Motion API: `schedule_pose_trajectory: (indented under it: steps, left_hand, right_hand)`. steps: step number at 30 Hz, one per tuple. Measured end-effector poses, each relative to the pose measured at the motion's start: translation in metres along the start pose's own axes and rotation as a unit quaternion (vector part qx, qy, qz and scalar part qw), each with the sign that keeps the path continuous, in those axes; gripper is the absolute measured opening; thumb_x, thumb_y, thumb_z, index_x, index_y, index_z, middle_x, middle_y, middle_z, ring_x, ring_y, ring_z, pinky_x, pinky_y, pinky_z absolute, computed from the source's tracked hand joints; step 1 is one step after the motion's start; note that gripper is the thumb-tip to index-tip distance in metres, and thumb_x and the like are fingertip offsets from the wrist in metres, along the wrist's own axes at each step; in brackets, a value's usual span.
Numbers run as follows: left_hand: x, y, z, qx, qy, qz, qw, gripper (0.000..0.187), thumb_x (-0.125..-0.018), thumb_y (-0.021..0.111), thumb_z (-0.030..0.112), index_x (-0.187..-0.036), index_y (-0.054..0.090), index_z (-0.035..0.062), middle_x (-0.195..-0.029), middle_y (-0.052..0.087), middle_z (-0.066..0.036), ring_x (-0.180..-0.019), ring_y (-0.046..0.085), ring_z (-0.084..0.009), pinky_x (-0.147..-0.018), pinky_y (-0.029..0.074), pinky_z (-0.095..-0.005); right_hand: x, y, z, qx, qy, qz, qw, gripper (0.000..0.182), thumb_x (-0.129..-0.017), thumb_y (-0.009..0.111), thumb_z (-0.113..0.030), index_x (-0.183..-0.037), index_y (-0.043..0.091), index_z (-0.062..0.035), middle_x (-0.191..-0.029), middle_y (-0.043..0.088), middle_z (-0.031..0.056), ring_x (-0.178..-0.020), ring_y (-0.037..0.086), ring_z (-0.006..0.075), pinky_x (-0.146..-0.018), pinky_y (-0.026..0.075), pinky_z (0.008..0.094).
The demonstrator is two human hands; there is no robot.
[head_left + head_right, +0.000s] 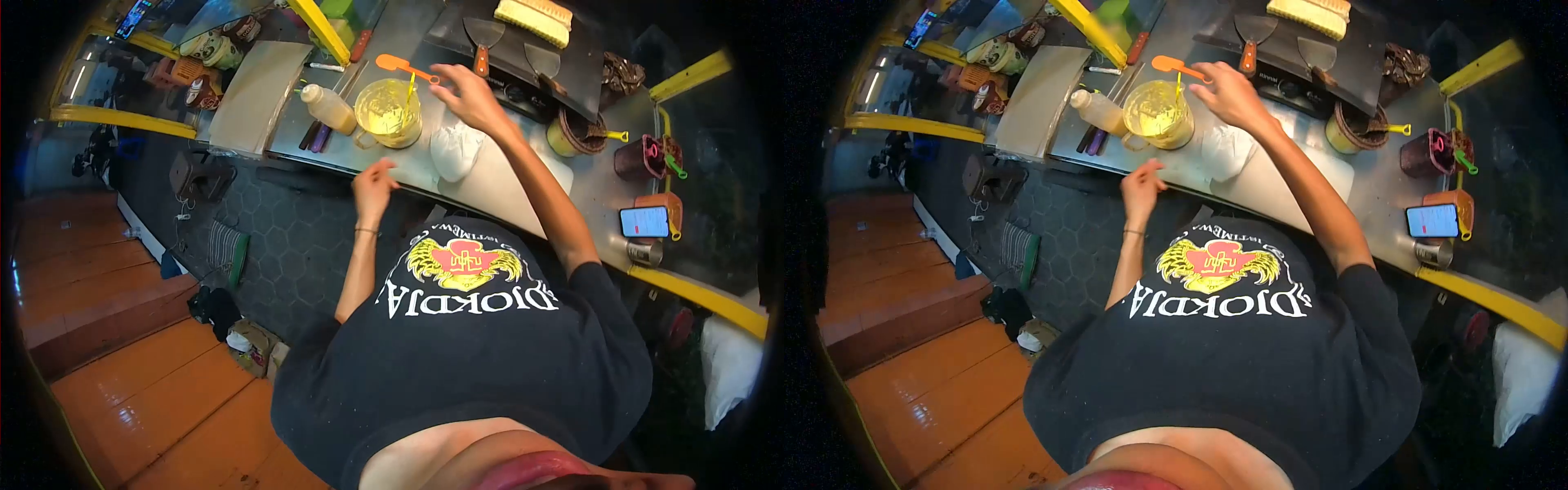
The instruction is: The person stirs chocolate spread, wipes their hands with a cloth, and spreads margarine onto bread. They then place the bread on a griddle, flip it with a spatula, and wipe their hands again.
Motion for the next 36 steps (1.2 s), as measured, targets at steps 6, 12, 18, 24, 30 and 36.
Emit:
schedule_pose_trajectory:
  steps: [6,12,18,24,30,36]
  left_hand:
    - [-0.023,-0.042,0.046,-0.151,0.298,0.249,0.909,0.049,-0.082,0.076,0.019,-0.123,0.057,0.0011,-0.084,0.065,-0.007,-0.075,0.061,-0.014,-0.073,0.05,-0.0312]
    - [-0.048,-0.021,0.026,-0.074,0.156,0.05,0.984,0.069,-0.075,0.081,0.02,-0.134,0.05,0.0013,-0.089,0.064,-0.009,-0.076,0.057,-0.0181,-0.08,0.049,-0.0335]
    - [-0.019,0.0,0.041,-0.288,0.307,0.095,0.902,0.082,-0.074,0.08,0.024,-0.143,0.041,0.0029,-0.097,0.063,-0.013,-0.089,0.059,-0.0271,-0.086,0.044,-0.0394]
    - [-0.01,0.011,0.028,-0.307,0.285,0.085,0.904,0.083,-0.074,0.078,0.022,-0.145,0.039,0.0036,-0.091,0.057,-0.01,-0.091,0.055,-0.0269,-0.088,0.041,-0.0402]
    - [0.004,0.023,0.033,-0.332,0.301,0.096,0.889,0.087,-0.072,0.079,0.017,-0.147,0.037,0.0047,-0.085,0.05,-0.008,-0.085,0.051,-0.0258,-0.088,0.04,-0.0394]
    - [0.008,0.026,0.026,-0.339,0.303,0.099,0.885,0.089,-0.071,0.079,0.015,-0.148,0.035,0.0051,-0.085,0.049,-0.008,-0.084,0.05,-0.0254,-0.088,0.04,-0.0405]
  right_hand:
    - [-0.069,0.073,0.011,0.217,-0.03,-0.216,0.951,0.022,-0.083,0.055,-0.01,-0.094,0.064,0.0071,-0.094,0.064,0.0307,-0.09,0.063,0.045,-0.075,0.052,0.0492]
    - [-0.056,0.081,-0.021,0.229,-0.058,-0.298,0.925,0.018,-0.083,0.054,-0.008,-0.089,0.065,0.0052,-0.088,0.065,0.0293,-0.085,0.065,0.044,-0.074,0.052,0.05]
    - [-0.017,0.066,-0.03,0.252,-0.106,-0.328,0.904,0.017,-0.08,0.055,-0.006,-0.085,0.066,0.0055,-0.085,0.066,0.0289,-0.083,0.067,0.0413,-0.07,0.054,0.0472]
    - [0.02,0.046,-0.001,0.169,-0.032,-0.258,0.951,0.021,-0.084,0.052,-0.01,-0.08,0.064,0.0069,-0.078,0.063,0.0312,-0.075,0.065,0.0458,-0.069,0.052,0.0524]
    - [0.051,0.054,-0.001,0.073,0.028,-0.244,0.967,0.024,-0.086,0.052,-0.013,-0.08,0.064,0.0067,-0.075,0.061,0.0318,-0.074,0.062,0.0489,-0.068,0.05,0.0525]
    - [0.082,0.07,-0.01,-0.044,0.059,-0.227,0.971,0.022,-0.083,0.055,-0.012,-0.086,0.068,0.0049,-0.074,0.063,0.0278,-0.07,0.063,0.0458,-0.065,0.051,0.0477]
Point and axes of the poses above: each hand's wrist, its own x-axis away from the middle knuckle, its own y-axis out of the palm, z = x × y, the point moved 6 cm from there along -x, towards the middle knuckle
